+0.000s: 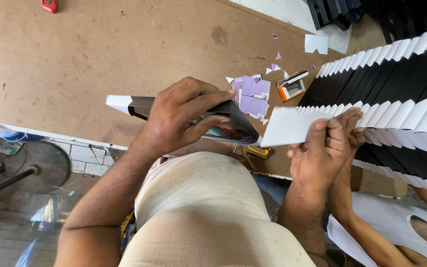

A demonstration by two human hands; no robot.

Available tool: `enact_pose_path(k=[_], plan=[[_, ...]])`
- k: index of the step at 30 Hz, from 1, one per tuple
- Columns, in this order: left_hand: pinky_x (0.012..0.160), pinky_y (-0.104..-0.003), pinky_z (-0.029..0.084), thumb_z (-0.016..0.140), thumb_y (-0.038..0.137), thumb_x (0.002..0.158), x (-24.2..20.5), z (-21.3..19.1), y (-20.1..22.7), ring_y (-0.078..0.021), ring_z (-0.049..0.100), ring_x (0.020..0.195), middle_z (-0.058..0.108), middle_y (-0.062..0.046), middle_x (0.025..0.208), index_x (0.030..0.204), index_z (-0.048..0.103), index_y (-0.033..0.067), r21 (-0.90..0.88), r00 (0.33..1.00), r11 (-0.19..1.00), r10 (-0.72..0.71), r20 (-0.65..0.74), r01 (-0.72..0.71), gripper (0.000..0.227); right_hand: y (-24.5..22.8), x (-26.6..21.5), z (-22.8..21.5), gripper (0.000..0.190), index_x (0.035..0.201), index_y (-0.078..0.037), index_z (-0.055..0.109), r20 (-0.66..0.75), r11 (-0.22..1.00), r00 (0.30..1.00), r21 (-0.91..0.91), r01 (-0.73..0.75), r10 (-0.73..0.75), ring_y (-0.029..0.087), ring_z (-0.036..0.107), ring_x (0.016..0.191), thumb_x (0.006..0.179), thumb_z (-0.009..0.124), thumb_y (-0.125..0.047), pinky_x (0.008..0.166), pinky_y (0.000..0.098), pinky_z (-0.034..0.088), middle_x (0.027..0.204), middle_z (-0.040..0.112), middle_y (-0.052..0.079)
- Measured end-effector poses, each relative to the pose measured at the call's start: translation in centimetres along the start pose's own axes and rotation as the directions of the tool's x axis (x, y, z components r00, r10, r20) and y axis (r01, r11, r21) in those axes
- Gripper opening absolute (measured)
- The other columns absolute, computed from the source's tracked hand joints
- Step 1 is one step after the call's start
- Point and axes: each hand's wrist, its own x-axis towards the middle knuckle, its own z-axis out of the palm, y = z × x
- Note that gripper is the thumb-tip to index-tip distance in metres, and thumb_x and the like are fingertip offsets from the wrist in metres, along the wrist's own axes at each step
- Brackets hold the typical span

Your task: The person assembles picture frames by placing printed images into black frames and securing them with white corner tabs. The person handles frames, printed images, and corner tabs, stacking completed frames on the table.

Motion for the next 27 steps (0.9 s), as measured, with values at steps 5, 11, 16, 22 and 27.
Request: enact_pose_path(k=[5, 11, 16, 22, 27], plan=[[0.088, -0.039, 0.059, 0.086, 0.032, 0.091, 1.4, 1.0, 0.1, -0.0249, 0.069, 0.103, 0.070, -0.009, 0.117, 0.136, 0.062, 0.0058, -0.092, 0.999, 0.996, -0.010, 0.035, 0.013, 0.057, 0.1, -0.8, 3.4, 0.023, 0.115, -0.001, 0.061, 0.130, 0.995, 0.987, 0.046, 0.085, -0.090, 0.019, 0.075, 0.081, 0.100, 0.077, -0.006, 0.067, 0.0317, 0.066, 0.101, 0.073, 0.015], [0.086, -0.038, 0.058, 0.084, 0.030, 0.093, 1.5, 1.2, -0.3, -0.0259, 0.069, 0.103, 0.069, -0.012, 0.126, 0.139, 0.053, 0.0057, -0.117, 0.999, 0.992, -0.034, 0.042, 0.039, 0.060, 2.5, -0.8, 4.8, 0.031, 0.120, 0.007, 0.061, 0.231, 0.951, 0.960, -0.225, 0.213, -0.160, 0.020, 0.071, 0.114, 0.097, 0.081, 0.001, 0.100, 0.0337, 0.061, 0.124, 0.071, 0.020], [0.088, -0.040, 0.060, 0.082, 0.017, 0.098, 0.5, 1.5, -0.1, -0.0242, 0.071, 0.105, 0.070, -0.011, 0.121, 0.140, 0.051, 0.0073, -0.160, 0.994, 0.982, -0.098, 0.057, 0.106, 0.054, 2.8, -1.1, 4.7, 0.026, 0.122, 0.007, 0.062, 0.323, 0.912, 0.926, -0.286, 0.293, -0.196, 0.021, 0.073, 0.112, 0.100, 0.077, 0.006, 0.100, 0.0328, 0.062, 0.119, 0.072, 0.019], [0.080, -0.031, 0.065, 0.080, 0.011, 0.103, 1.2, 1.7, 0.2, -0.0202, 0.071, 0.107, 0.063, -0.014, 0.122, 0.125, 0.046, 0.0157, -0.320, 0.999, 0.947, -0.027, 0.022, 0.033, 0.041, 2.0, -1.5, 4.8, 0.024, 0.121, 0.007, 0.062, 0.357, 0.918, 0.917, -0.274, 0.286, -0.179, 0.020, 0.073, 0.109, 0.101, 0.075, 0.007, 0.096, 0.0314, 0.064, 0.119, 0.071, 0.020], [0.078, -0.033, 0.063, 0.082, 0.015, 0.086, 0.7, 1.2, 1.7, -0.0295, 0.062, 0.098, 0.051, -0.026, 0.116, 0.100, 0.062, 0.0102, -0.042, 0.998, 0.999, 0.011, -0.067, -0.013, 0.025, 1.4, -1.4, 4.9, 0.022, 0.120, 0.006, 0.063, 0.386, 0.919, 0.907, -0.272, 0.285, -0.167, 0.020, 0.075, 0.106, 0.102, 0.075, 0.006, 0.094, 0.0319, 0.067, 0.114, 0.070, 0.017]])
